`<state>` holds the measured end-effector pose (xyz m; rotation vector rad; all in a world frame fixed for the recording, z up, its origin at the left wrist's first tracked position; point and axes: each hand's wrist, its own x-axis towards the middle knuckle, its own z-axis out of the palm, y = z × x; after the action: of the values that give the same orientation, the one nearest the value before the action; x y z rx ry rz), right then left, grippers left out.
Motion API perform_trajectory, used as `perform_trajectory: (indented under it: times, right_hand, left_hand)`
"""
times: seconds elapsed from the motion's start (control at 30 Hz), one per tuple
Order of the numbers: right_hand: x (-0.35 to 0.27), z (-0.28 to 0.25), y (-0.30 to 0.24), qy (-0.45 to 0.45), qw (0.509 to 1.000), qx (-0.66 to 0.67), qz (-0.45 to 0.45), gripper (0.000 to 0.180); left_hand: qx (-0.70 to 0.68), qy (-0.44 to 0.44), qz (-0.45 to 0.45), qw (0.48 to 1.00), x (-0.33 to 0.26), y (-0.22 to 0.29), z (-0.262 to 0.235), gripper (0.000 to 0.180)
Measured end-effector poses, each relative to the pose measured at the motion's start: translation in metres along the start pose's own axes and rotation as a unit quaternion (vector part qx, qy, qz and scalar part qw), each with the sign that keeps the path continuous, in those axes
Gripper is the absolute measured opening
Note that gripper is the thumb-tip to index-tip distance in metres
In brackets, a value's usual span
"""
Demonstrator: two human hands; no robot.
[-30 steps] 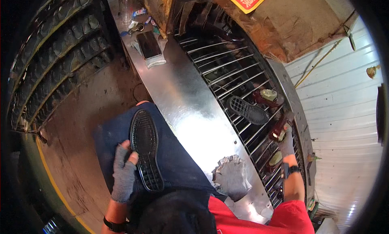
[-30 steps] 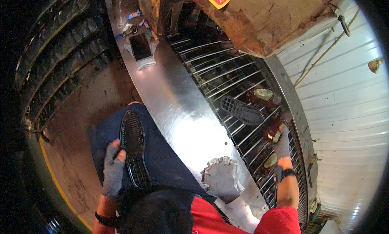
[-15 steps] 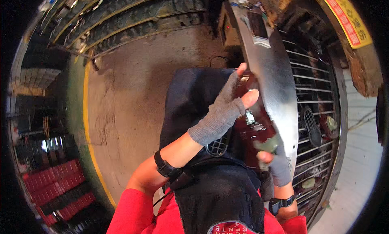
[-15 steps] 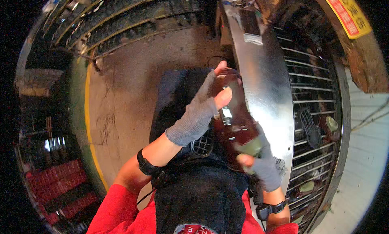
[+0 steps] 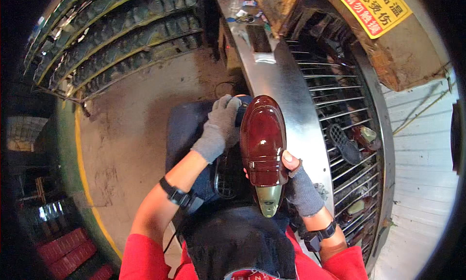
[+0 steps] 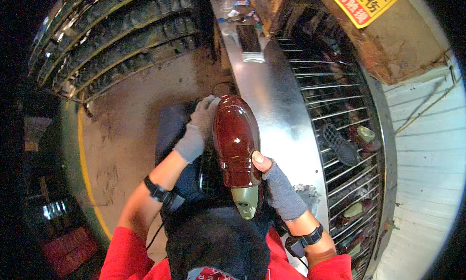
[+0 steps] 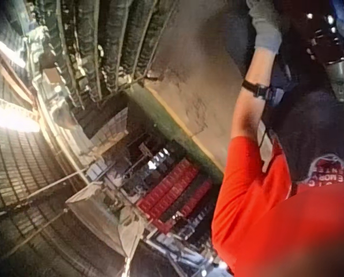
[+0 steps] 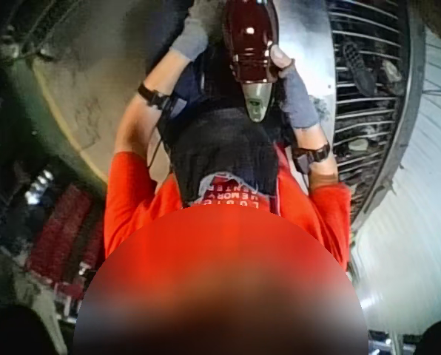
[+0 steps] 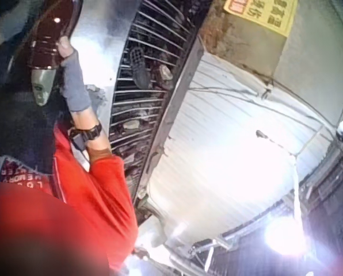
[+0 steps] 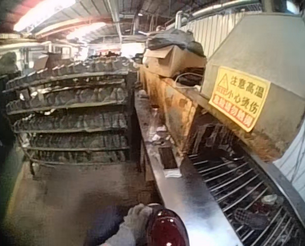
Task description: Inspecting and wiping loafers on a production line.
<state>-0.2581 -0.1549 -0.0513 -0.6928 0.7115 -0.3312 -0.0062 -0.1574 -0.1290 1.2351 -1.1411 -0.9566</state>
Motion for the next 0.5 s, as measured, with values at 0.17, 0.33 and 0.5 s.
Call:
perform_trajectory:
  times: [0.17, 0.33, 0.5]
  right_hand:
    - [-0.009, -0.010, -0.004, 0.054, 0.998, -0.015, -0.021, 0.081]
    - [0.016, -0.009, 0.016, -0.041, 0.994, 0.064, 0.079, 0.132]
    - [0.040, 0.012, 0.036, -0.059, 0.994, 0.040, 0.083, 0.113]
  left_hand:
    - [0.082, -0.082, -0.184, 0.976, 0.011, 0.022, -0.030, 0.038]
    - [-0.230, -0.016, -0.178, 0.957, -0.003, 0.040, -0.057, 0.048]
    - [-0.058, -0.039, 0.028, 0.997, -0.015, 0.049, -0.051, 0.063]
